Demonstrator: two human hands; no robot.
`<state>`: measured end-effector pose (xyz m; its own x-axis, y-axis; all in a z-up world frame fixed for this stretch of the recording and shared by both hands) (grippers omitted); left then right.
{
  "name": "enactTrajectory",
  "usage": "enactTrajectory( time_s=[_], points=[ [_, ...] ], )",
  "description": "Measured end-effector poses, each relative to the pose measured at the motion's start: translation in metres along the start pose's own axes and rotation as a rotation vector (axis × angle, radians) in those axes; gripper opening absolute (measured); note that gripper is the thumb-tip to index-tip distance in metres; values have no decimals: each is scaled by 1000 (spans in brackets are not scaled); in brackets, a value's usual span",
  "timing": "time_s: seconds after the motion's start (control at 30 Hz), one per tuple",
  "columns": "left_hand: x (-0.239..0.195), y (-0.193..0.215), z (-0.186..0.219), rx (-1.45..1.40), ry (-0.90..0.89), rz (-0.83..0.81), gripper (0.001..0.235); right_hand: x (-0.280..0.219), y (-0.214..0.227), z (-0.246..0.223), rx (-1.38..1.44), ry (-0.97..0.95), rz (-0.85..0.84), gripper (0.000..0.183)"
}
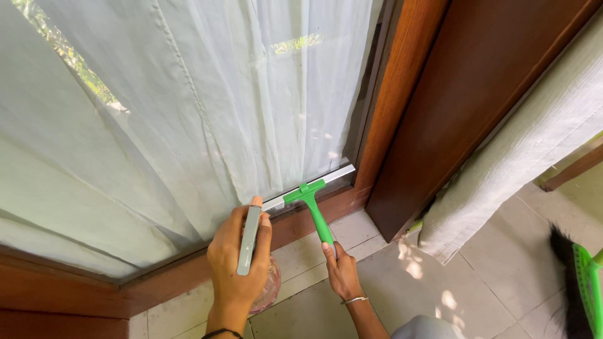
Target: The person cleans a glass door by spraying it with a spray bottle held in one hand, then wiping the surface with a squeegee held in the other hand.
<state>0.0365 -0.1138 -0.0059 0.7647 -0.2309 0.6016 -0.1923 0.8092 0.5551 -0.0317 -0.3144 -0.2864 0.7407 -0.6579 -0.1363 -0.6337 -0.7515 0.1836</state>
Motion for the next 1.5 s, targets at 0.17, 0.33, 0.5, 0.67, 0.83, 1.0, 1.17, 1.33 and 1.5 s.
enactTrajectory(
  time_s=[0.17, 0.33, 0.5, 0.67, 0.83, 1.0, 1.17, 1.33, 1.5],
  points=[
    [-1, -3, -6, 18, 40, -17, 13, 0, -11, 17, 170, -95, -18, 56],
    [-2, -10, -8, 30, 10, -23, 14, 2, -24, 45, 270, -152, -78, 58],
    [0, -11, -5, 18, 10, -23, 14, -9, -27, 40, 330, -316, -128, 55],
    [-3, -12, 2, -20, 18, -28, 17, -14, -17, 45, 232, -357, -138, 61],
    [-6, -9, 8, -12, -42, -6, 13, -20, -3, -15, -29, -61, -3, 58],
    [-7, 2, 5, 29, 2, -5, 16, 3, 5, -36, 149, -3, 23, 55],
    [-5, 7, 1, 40, 0, 9, 19, 20, -2, 4, 336, -79, -13, 56],
    [-4, 0, -8, 36, 22, -4, 17, 4, -19, 18, 542, -299, -89, 52],
    [-4, 0, -7, 52, -2, 6, 18, -1, -26, 36, 473, -325, -83, 56]
  ],
)
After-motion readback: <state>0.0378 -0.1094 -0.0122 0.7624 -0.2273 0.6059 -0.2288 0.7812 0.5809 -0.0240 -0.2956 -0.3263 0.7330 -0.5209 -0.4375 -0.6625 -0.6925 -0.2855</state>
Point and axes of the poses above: each hand's wrist, its own x-axis towards the middle knuckle, its own y-axis out of the back of the hand, z = x × y, the point moved 5 cm from there along x, towards the middle knuckle, and after that the axes turned 15 degrees about x, right-handed, at the moved point
